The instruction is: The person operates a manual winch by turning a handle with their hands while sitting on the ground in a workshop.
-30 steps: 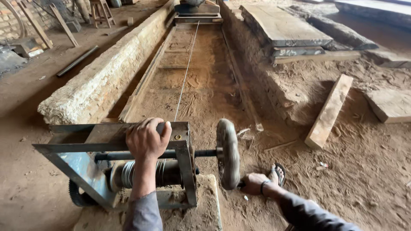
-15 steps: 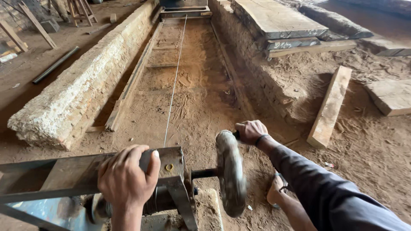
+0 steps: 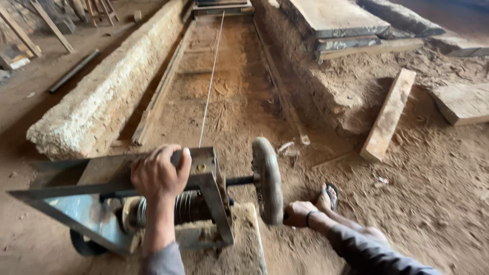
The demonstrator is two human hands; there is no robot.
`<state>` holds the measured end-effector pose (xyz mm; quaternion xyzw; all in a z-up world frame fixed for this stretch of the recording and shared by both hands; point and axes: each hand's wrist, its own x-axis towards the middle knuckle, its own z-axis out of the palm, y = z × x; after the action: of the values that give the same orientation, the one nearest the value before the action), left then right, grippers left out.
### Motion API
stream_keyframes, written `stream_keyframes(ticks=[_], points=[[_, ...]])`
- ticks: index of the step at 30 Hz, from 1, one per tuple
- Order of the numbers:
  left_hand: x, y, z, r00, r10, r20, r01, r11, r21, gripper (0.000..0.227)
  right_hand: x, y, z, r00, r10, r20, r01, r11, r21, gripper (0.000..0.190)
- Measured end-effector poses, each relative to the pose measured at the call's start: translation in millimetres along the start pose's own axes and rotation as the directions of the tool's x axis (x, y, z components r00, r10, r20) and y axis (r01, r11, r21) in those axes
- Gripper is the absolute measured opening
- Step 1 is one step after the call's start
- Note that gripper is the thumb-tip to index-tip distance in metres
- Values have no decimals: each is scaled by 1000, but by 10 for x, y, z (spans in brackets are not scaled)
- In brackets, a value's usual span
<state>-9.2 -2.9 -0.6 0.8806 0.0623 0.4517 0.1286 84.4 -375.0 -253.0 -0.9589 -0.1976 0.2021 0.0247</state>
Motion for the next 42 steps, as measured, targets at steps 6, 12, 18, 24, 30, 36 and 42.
stream_keyframes(ticks=[6,12,18,24,30,36,42], points=[[-36,2,-59,997,77,-20,-76,996,44,32,-690,-153,-1123,936,-212,-280,184,975,-122,47],[27,-31,-34,996,89,2,-89,993,72,33,37,-48,-2130,723,-314,-616,124,936,-331,48],[77,-43,48,998,27,49,-31,996,86,34,1507,369,-1597,848,-173,-501,60,970,-234,38],[103,60,-15,992,-27,122,16,995,97,32,1506,261,-719,988,47,-147,-54,997,-46,28],[-413,560,40,942,318,-108,-334,919,-207,31,152,57,-116,986,-77,-145,86,995,57,26],[-1743,1779,717,975,160,152,-129,971,-199,86,-715,-138,-605,984,-134,-115,153,974,170,23],[-1046,1899,1453,943,-142,300,235,923,-303,73,-1011,-190,-1303,892,-269,-364,301,953,35,25]])
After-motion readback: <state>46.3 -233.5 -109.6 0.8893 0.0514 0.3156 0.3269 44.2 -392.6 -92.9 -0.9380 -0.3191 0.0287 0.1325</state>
